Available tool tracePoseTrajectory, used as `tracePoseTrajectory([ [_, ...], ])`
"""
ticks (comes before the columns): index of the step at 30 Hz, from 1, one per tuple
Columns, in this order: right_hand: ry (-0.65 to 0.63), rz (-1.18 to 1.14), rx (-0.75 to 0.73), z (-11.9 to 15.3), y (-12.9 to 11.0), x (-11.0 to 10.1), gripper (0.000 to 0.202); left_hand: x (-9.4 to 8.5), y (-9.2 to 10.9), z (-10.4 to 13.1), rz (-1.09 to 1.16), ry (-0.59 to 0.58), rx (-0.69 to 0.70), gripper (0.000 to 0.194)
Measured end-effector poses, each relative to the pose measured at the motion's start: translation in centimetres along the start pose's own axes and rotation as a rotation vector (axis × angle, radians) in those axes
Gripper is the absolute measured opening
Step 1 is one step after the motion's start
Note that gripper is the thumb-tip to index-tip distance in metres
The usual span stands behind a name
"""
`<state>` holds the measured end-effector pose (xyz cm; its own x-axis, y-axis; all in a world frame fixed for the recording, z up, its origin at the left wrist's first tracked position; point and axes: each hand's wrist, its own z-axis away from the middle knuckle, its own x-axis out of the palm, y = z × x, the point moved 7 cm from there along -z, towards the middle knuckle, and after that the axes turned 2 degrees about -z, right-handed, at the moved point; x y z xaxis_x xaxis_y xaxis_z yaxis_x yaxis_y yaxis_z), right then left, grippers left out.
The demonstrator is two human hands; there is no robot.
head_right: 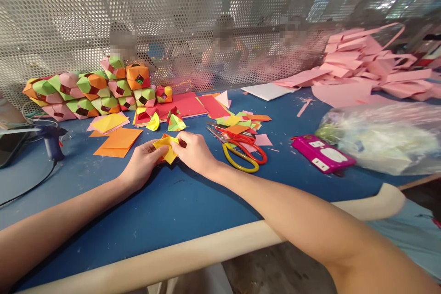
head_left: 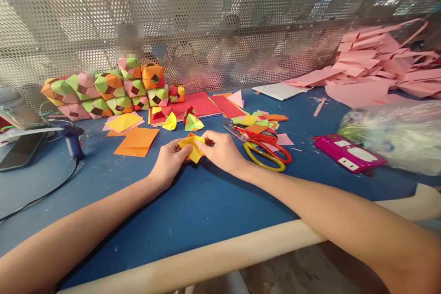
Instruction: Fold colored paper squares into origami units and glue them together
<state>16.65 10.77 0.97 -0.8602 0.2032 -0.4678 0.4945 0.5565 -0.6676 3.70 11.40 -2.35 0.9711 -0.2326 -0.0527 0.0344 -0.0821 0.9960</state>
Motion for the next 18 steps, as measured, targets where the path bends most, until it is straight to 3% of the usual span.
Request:
tracePoseTrajectory([
  [8,-0.066,-0.058,-0.005,0.3,-0.2,0.7,0.009,-1.0,-0.6,-0.2,-0.108,0.088,0.026,0.017],
  [18,-0.075,-0.091,0.005,0.6,-0.3,1.1,0.014,-1.4,0.0,0.0,-0.133,0.154,0.033,0.01],
])
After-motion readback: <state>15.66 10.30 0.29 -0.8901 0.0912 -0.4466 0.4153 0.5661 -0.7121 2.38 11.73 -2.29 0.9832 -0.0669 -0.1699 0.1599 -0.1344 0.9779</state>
